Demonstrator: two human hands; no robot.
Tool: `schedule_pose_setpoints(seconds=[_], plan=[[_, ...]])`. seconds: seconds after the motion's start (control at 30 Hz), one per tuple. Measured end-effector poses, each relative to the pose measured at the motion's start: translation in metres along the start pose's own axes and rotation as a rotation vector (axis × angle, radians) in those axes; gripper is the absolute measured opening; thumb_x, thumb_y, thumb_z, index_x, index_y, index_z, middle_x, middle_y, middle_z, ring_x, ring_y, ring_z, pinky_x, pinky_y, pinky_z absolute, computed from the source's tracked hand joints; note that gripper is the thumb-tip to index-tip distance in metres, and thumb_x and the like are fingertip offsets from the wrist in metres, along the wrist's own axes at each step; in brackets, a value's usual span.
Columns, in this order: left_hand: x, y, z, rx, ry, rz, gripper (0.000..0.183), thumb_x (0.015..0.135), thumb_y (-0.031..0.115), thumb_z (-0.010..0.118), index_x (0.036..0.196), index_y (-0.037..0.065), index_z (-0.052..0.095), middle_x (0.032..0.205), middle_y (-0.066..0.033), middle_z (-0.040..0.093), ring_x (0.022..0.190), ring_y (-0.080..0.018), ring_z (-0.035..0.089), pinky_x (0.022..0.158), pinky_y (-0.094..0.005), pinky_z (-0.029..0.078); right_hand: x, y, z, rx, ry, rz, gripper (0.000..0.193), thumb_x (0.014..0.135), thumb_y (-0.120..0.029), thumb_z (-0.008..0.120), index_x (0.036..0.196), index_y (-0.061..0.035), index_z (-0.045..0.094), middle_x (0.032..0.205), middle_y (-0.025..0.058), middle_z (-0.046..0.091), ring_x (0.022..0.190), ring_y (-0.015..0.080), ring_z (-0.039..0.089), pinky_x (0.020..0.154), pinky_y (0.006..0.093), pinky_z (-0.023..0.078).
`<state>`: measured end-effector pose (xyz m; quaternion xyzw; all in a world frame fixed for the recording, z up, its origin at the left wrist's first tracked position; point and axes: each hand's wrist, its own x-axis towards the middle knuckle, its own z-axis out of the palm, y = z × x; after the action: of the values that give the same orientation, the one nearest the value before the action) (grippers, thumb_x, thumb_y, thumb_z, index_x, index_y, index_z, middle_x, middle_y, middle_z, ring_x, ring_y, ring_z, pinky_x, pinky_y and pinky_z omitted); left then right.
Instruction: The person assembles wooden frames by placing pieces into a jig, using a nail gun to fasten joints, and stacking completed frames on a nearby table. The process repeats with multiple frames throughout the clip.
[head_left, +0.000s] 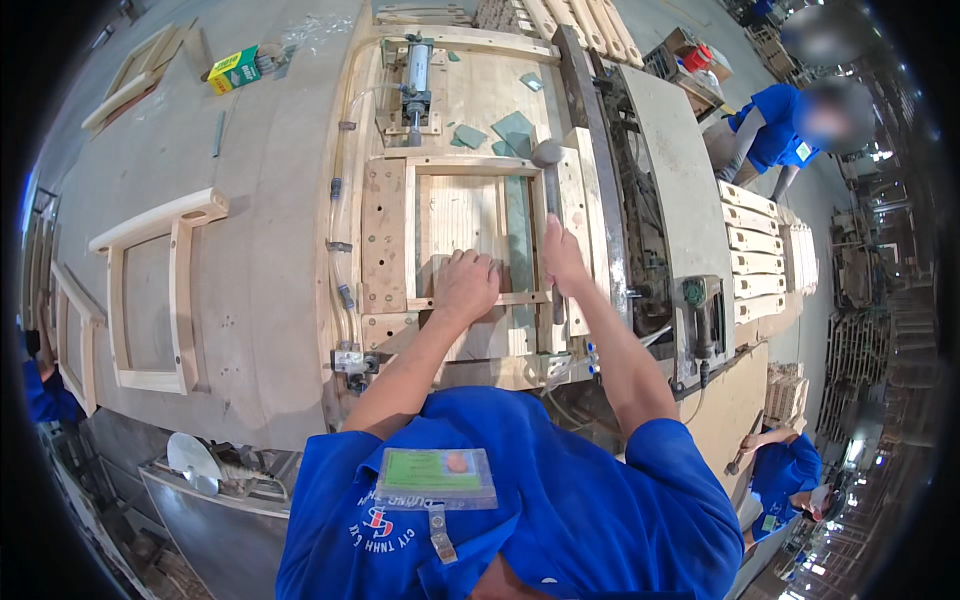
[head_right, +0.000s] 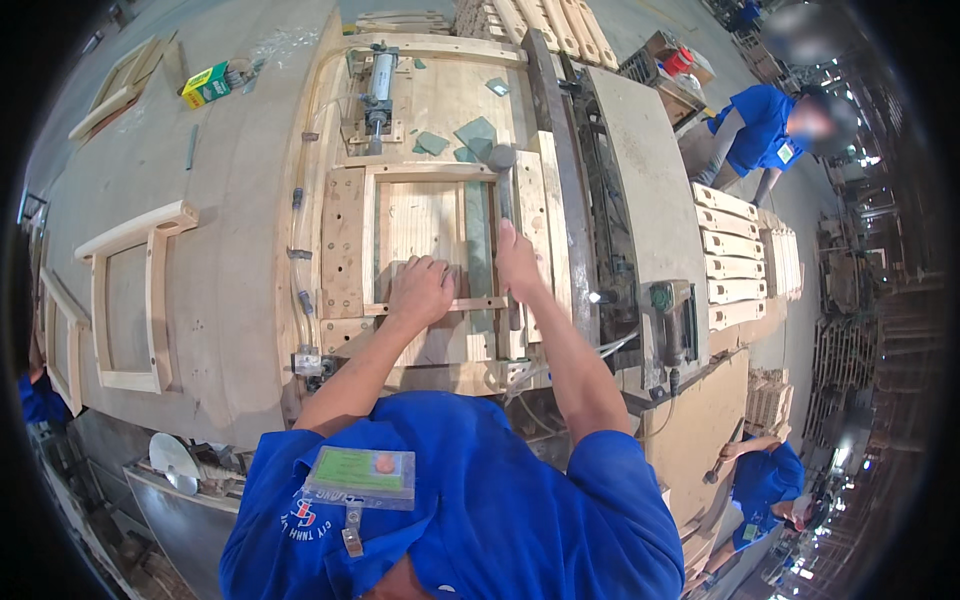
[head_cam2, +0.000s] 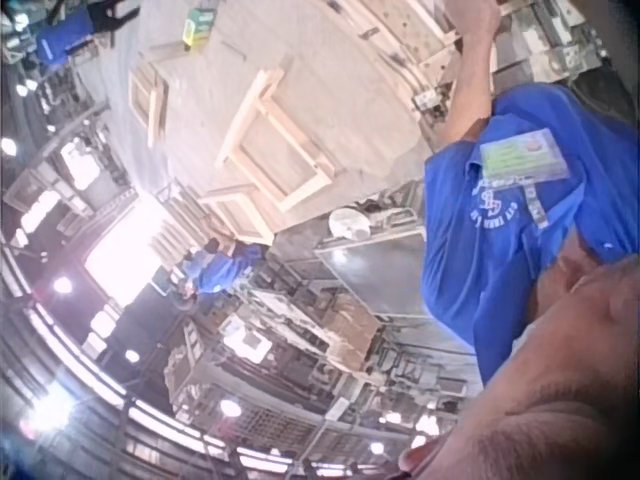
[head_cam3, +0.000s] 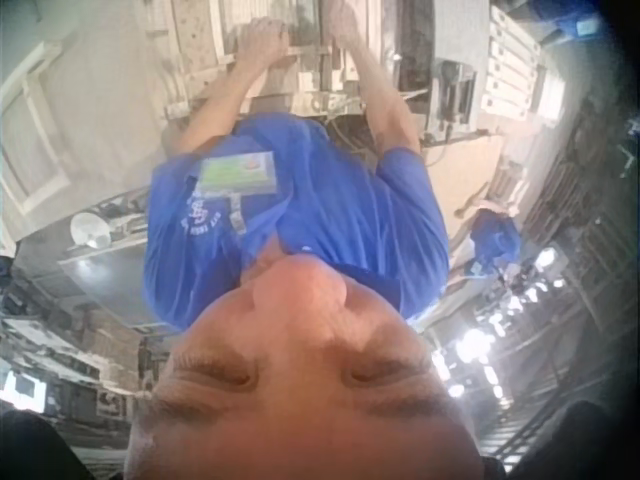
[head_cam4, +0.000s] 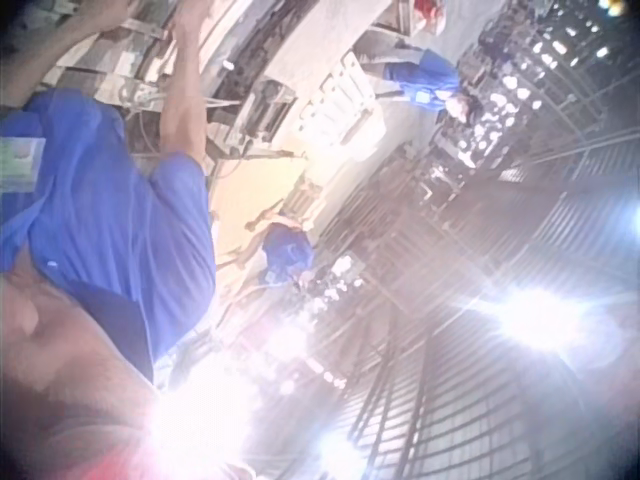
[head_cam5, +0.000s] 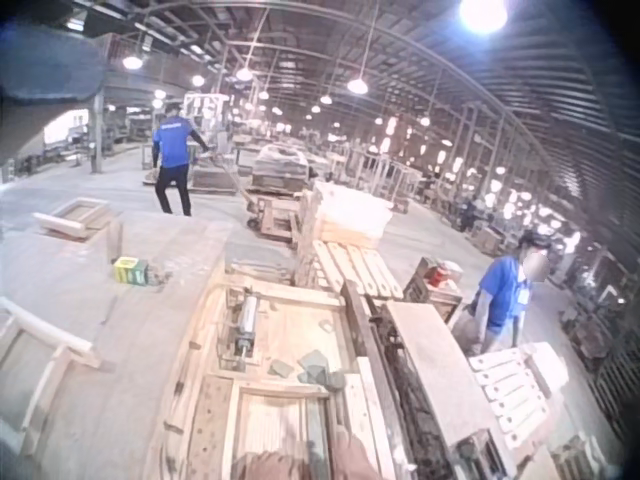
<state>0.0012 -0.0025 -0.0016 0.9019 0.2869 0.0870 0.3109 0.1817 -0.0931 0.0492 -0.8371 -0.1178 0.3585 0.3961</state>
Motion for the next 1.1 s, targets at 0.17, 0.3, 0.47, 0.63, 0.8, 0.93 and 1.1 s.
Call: schedule_pose_setpoints(seconds=[0.17, 0.3, 0.47, 0.63, 0.8, 0.93, 1.1], plan=[[-0.009, -0.021, 0.006, 0.061, 0.032, -0.051, 0.032, 0.101, 0.032, 0.064, 0.109, 0.004, 0.078, 0.109, -0.0189, 0.073, 0.108, -0.037, 0.067, 0.099, -0.0493, 0.051, -0.048, -0.101, -0.024, 0.23, 0.006, -0.322, 0.057, 0.114, -0.056, 0.046, 0.081, -0.0116, 0.053, 0.062, -0.0054, 0.043, 0.047, 0.0054, 0.035, 0.039, 0.0273, 0.027], [-0.006, -0.02, 0.004, 0.055, 0.042, -0.033, 0.034, 0.101, 0.033, 0.063, 0.112, 0.005, 0.078, 0.11, -0.0189, 0.074, 0.11, -0.036, 0.066, 0.099, -0.0495, 0.051, -0.059, -0.132, -0.046, 0.364, 0.083, -0.659, 0.052, 0.118, -0.048, 0.044, 0.083, -0.0105, 0.053, 0.064, -0.0048, 0.044, 0.052, 0.0068, 0.038, 0.045, 0.0279, 0.032], [0.002, -0.004, 0.002, 0.044, 0.051, -0.008, 0.033, 0.101, 0.032, 0.063, 0.112, 0.004, 0.077, 0.109, -0.019, 0.074, 0.107, -0.0367, 0.066, 0.096, -0.05, 0.051, 0.007, -0.04, -0.005, -0.054, 0.503, -0.804, 0.053, 0.117, -0.043, 0.043, 0.088, -0.0014, 0.057, 0.075, 0.0101, 0.056, 0.072, 0.0209, 0.055, 0.067, 0.0397, 0.049], [0.01, -0.02, -0.004, 0.068, 0.09, 0.005, 0.033, 0.1, 0.03, 0.065, 0.112, 0.002, 0.077, 0.106, -0.0206, 0.072, 0.108, -0.0387, 0.066, 0.094, -0.0501, 0.051, 0.011, -0.033, -0.007, -0.095, 0.049, -0.113, 0.06, 0.113, -0.049, 0.043, 0.103, 0.0053, 0.066, 0.088, 0.0185, 0.07, 0.083, 0.0362, 0.068, 0.082, 0.0501, 0.055], [-0.007, -0.016, 0.003, -0.024, 0.111, 0.022, 0.031, 0.101, 0.03, 0.066, 0.111, 0.003, 0.077, 0.104, -0.0171, 0.073, 0.104, -0.0372, 0.067, 0.094, -0.0487, 0.051, 0.016, -0.018, -0.046, -0.277, 0.544, -0.613, 0.054, 0.111, -0.048, 0.051, 0.106, 0.0031, 0.066, 0.088, 0.0279, 0.073, 0.084, 0.0538, 0.069, 0.076, 0.0595, 0.052], [-0.009, -0.011, 0.002, -0.05, -0.005, 0.086, 0.031, 0.103, 0.034, 0.066, 0.109, 0.007, 0.079, 0.108, -0.0136, 0.074, 0.108, -0.0338, 0.066, 0.097, -0.0485, 0.051, 0.013, 0.03, -0.067, -0.602, 0.626, -0.323, 0.042, 0.11, -0.044, 0.055, 0.115, -0.0031, 0.065, 0.093, 0.0314, 0.074, 0.091, 0.0556, 0.07, 0.082, 0.0632, 0.054], [-0.001, 0.03, 0.021, -0.181, -0.229, 0.185, 0.038, 0.105, 0.041, 0.062, 0.103, 0.007, 0.081, 0.111, -0.0138, 0.073, 0.114, -0.0348, 0.064, 0.103, -0.0495, 0.05, 0.013, 0.067, -0.076, -0.778, 0.626, -0.209, 0.036, 0.105, -0.04, 0.062, 0.113, -0.0061, 0.068, 0.115, 0.0254, 0.071, 0.108, 0.0482, 0.068, 0.088, 0.0594, 0.056]])
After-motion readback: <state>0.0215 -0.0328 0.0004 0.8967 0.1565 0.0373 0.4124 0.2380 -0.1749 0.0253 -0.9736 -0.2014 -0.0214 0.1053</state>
